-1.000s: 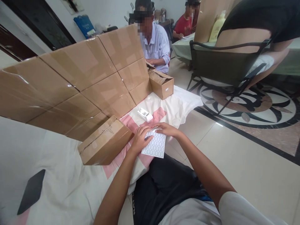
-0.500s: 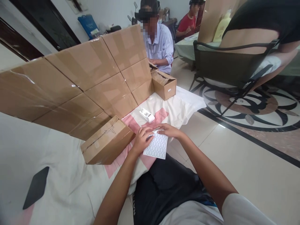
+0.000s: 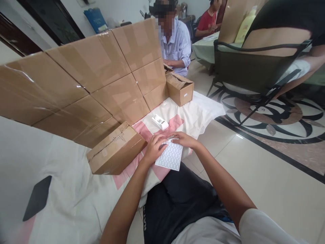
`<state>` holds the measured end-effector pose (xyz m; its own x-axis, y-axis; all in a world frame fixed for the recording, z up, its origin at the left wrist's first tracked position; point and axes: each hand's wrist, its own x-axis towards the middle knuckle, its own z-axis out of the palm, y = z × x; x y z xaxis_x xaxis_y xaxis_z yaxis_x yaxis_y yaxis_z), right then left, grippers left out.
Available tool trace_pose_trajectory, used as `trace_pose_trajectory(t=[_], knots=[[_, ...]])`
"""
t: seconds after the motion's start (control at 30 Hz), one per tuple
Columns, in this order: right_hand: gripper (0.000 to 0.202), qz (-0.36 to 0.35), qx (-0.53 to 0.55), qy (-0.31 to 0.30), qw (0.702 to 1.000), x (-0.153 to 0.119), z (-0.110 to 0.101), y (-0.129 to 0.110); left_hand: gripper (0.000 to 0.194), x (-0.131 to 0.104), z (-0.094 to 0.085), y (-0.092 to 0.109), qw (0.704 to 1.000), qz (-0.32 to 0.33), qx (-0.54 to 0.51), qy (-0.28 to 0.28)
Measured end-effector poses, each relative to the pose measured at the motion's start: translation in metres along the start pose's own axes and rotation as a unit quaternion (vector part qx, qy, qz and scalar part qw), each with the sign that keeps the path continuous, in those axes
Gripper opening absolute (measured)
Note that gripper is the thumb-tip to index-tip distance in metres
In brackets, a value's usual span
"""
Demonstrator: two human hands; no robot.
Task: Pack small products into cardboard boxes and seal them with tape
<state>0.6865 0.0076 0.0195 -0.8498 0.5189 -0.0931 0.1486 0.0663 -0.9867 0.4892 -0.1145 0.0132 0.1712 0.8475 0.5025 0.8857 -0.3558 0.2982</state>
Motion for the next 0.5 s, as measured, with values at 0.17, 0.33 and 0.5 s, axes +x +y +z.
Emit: trace_pose_trajectory(t=[0.17,0.33,0.5], knots=[[0.039,0.002,0.000,-0.003,1.000,-0.0007,-0.0007,-0.0028,0.014,-0.0007,0.0018,-0.0005,1.000,-0.001,-0.019,-0.003],[0.040,0.005,0.006,-0.007,1.000,-0.0001,-0.0022,-0.0011,0.017,0.0001,0.0029,0.0018,0.999,-0.007,-0.044,-0.008],[0.043,0.010,0.006,0.010,1.000,0.0014,-0.0021,0.0027,0.017,0.0007,0.0031,0.0030,0.995,-0.031,-0.098,-0.001]])
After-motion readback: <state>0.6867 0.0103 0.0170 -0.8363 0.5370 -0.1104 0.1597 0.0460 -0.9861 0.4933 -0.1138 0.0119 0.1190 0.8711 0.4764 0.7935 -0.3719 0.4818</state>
